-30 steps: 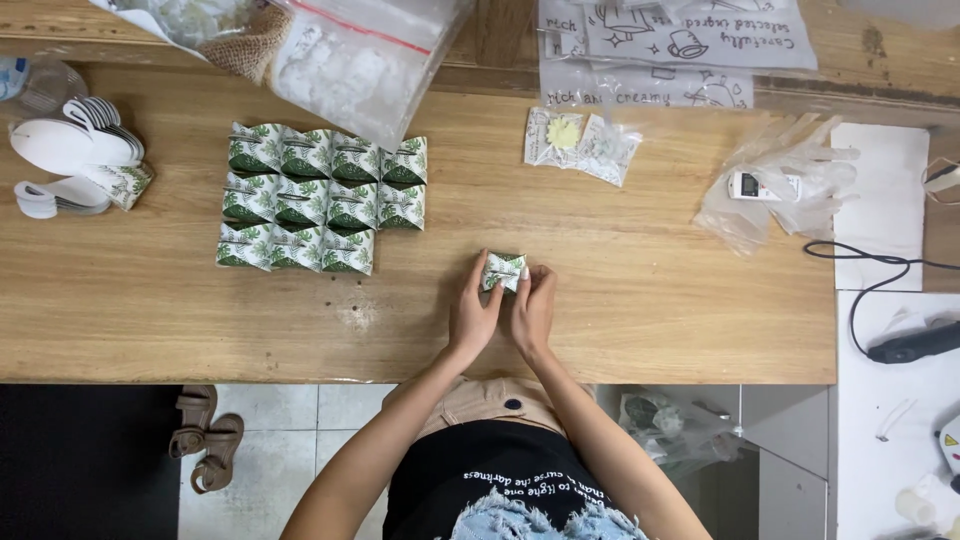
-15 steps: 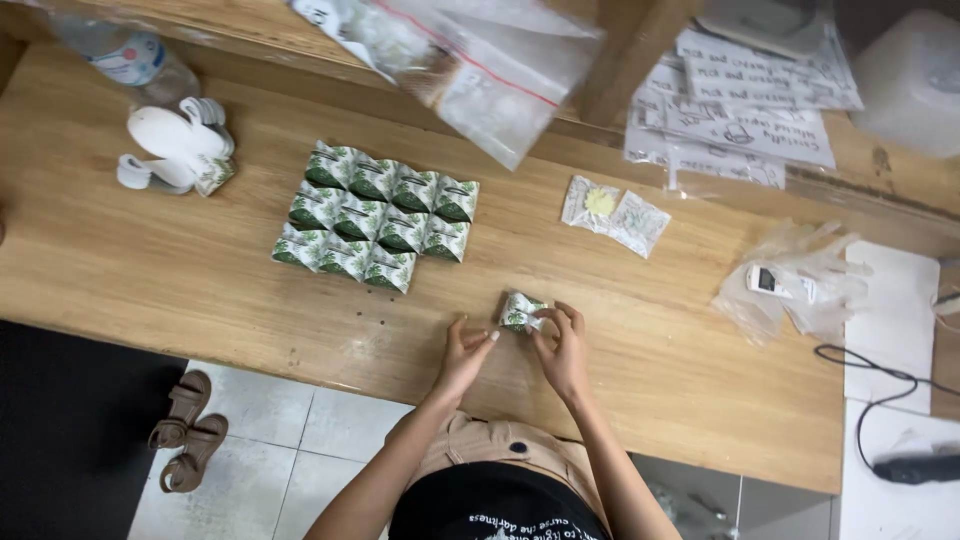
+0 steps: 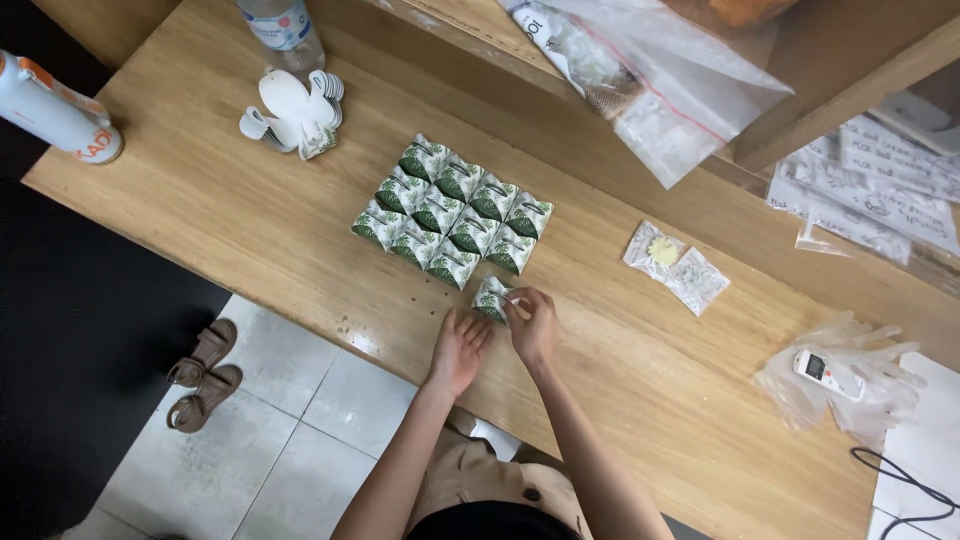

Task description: Assembling and folding small decorative paper gift boxes with patterned covers.

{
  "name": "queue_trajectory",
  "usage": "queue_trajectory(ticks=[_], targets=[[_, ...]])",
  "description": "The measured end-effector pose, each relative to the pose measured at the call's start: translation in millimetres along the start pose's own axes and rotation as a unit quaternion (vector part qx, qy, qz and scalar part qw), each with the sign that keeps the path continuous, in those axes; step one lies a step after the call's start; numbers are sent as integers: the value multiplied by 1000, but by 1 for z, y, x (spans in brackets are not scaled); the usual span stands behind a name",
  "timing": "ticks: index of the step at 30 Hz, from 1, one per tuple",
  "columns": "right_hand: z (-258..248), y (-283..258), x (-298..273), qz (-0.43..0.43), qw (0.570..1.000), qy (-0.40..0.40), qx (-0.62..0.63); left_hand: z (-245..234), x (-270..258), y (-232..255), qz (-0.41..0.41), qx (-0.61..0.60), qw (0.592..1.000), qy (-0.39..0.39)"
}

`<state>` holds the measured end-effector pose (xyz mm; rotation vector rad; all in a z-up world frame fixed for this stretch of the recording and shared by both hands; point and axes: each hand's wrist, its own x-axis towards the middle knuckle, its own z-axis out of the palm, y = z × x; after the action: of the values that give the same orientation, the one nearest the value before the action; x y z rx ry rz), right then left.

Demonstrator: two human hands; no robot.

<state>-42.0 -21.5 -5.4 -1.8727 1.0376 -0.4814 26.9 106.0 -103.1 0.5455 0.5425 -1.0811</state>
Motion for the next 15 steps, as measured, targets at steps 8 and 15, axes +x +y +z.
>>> queue_trajectory(ticks=[8, 15], targets=[[20, -3, 10, 54, 998, 4, 42, 30, 1, 11, -12, 29, 999, -12], [18, 32, -39, 77, 989, 13, 126, 11, 17, 23, -24, 49, 998, 8]])
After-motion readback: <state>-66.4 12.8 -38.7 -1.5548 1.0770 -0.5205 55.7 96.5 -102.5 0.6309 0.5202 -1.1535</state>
